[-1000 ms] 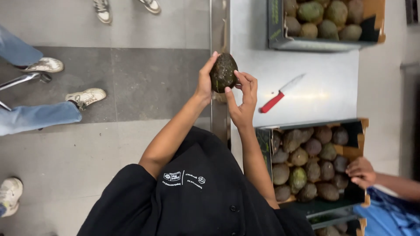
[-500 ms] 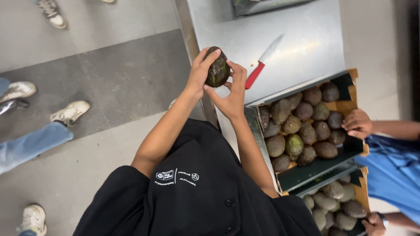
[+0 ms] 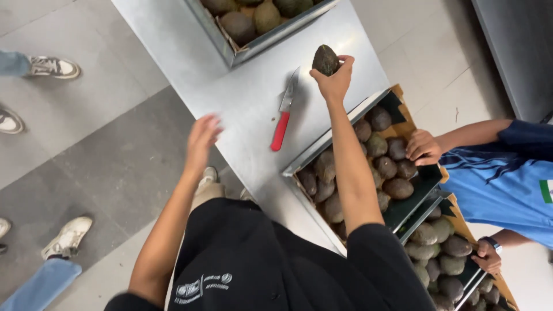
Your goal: Sorting avocados into crates and inspecting them by cutting some in half with a knife.
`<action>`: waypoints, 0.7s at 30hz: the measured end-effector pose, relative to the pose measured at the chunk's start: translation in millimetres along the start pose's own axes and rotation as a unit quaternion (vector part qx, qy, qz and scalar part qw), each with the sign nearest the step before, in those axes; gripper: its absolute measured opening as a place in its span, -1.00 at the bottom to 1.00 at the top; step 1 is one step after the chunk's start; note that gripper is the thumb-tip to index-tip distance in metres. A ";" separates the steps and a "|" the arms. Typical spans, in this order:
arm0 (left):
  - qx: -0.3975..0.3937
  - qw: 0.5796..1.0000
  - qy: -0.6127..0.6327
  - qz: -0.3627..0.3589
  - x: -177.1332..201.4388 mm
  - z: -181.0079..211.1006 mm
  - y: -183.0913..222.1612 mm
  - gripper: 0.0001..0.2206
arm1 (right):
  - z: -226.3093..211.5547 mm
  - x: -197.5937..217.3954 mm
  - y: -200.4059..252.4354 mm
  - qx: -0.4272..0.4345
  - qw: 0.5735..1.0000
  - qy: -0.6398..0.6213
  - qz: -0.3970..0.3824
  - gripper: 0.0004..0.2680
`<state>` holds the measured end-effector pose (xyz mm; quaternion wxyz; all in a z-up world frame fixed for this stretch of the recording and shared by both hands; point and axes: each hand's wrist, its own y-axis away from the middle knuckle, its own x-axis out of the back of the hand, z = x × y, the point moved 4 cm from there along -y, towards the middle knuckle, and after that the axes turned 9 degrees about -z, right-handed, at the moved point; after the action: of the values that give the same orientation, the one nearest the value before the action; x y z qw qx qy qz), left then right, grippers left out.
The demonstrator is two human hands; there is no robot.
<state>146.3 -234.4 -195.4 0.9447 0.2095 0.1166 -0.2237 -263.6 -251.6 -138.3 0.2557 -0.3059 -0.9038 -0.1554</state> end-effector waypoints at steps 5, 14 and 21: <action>0.019 0.982 -0.088 0.168 101.9 -65.6 81.0 -0.62 | 10.9 6.2 -63.4 0.033 0.982 0.181 0.042 -0.41; 0.118 0.956 -0.092 0.251 151.5 -109.8 120.4 -0.69 | 35.8 -10.0 -83.6 0.086 0.947 0.304 0.050 -0.36; 0.077 0.980 -0.104 0.150 123.7 -91.4 63.4 -0.69 | 9.7 11.6 -52.1 0.116 0.937 0.328 0.029 -0.21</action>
<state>272.6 -188.2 -293.3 0.9554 0.2727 -0.0326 -0.1088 -308.0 -281.7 -146.3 0.5762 -0.2321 -0.7721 -0.1341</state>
